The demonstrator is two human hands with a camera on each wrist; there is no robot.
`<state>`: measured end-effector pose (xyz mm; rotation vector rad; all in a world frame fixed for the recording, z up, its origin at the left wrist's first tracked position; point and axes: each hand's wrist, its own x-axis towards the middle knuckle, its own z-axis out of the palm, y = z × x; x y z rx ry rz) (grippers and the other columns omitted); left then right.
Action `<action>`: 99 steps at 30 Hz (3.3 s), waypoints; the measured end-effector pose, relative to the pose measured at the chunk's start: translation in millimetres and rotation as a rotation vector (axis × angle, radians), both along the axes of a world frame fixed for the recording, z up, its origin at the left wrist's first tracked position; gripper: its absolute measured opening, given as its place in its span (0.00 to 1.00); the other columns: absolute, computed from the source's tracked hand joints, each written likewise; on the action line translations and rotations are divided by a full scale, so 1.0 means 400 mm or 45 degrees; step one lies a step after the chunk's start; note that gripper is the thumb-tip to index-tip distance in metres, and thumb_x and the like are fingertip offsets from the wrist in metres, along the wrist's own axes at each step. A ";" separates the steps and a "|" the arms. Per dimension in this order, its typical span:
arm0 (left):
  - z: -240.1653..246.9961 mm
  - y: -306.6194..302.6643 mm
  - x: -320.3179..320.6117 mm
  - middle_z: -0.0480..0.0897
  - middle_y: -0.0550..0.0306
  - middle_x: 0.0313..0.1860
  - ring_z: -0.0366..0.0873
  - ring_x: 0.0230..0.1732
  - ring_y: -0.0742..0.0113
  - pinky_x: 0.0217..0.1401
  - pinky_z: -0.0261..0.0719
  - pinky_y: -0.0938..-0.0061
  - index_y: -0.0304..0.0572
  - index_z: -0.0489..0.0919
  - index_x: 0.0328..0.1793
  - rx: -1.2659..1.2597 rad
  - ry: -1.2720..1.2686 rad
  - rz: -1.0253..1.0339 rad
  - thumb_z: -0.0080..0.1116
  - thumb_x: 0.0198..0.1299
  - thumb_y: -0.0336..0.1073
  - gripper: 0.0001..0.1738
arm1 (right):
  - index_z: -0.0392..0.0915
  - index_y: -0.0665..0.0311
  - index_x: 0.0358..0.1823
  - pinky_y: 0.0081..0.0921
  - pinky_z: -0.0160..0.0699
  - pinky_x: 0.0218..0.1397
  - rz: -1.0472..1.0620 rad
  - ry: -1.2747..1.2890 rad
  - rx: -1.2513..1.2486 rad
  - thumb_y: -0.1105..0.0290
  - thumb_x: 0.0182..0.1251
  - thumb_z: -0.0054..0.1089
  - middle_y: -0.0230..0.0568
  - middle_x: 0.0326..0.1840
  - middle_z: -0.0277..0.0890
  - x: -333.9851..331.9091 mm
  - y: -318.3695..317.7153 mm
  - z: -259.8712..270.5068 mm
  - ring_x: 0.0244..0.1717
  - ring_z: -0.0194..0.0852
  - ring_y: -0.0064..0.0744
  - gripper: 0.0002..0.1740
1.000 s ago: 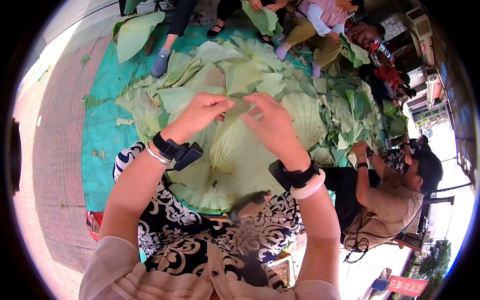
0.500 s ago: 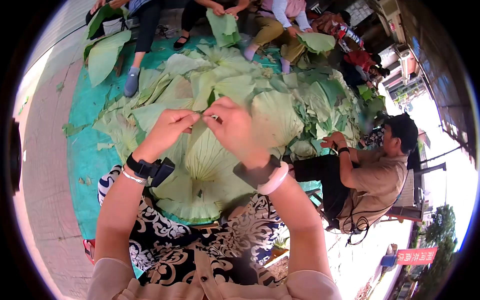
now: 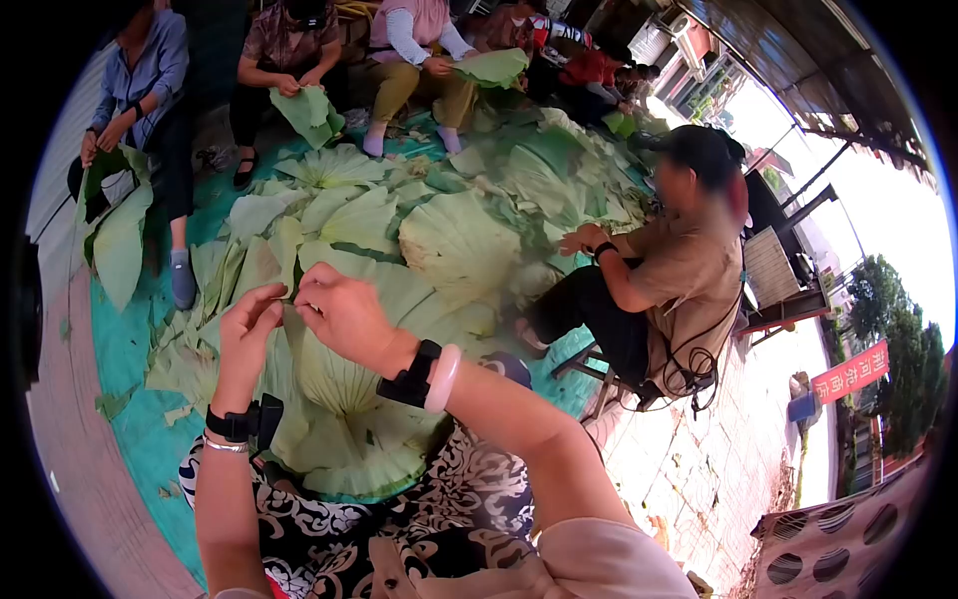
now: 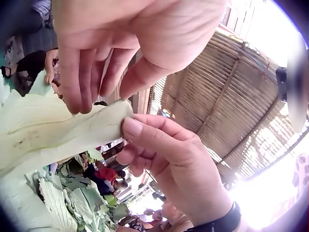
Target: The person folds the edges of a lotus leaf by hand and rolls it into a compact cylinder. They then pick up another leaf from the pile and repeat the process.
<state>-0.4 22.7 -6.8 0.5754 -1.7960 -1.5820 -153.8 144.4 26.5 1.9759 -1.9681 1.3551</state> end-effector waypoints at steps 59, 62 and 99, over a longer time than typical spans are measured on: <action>0.057 -0.017 0.026 0.78 0.66 0.32 0.69 0.36 0.78 0.40 0.69 0.79 0.34 0.84 0.44 -0.307 -0.109 -0.414 0.65 0.68 0.38 0.12 | 0.83 0.66 0.43 0.21 0.78 0.33 0.253 -0.731 0.560 0.68 0.69 0.68 0.31 0.30 0.82 -0.027 0.036 0.078 0.28 0.80 0.20 0.09; 0.051 -0.015 0.023 0.77 0.68 0.31 0.67 0.35 0.79 0.39 0.68 0.79 0.34 0.84 0.45 -0.263 -0.164 -0.434 0.64 0.69 0.39 0.12 | 0.83 0.67 0.44 0.21 0.78 0.33 0.223 -0.659 0.619 0.68 0.69 0.68 0.31 0.30 0.82 -0.027 0.035 0.078 0.28 0.80 0.20 0.09; 0.029 -0.015 0.013 0.81 0.69 0.34 0.72 0.37 0.82 0.42 0.71 0.82 0.34 0.85 0.44 -0.051 -0.231 -0.435 0.60 0.69 0.36 0.11 | 0.83 0.69 0.41 0.27 0.74 0.32 0.128 -0.273 0.516 0.70 0.59 0.74 0.40 0.31 0.79 -0.017 0.038 0.040 0.27 0.75 0.28 0.12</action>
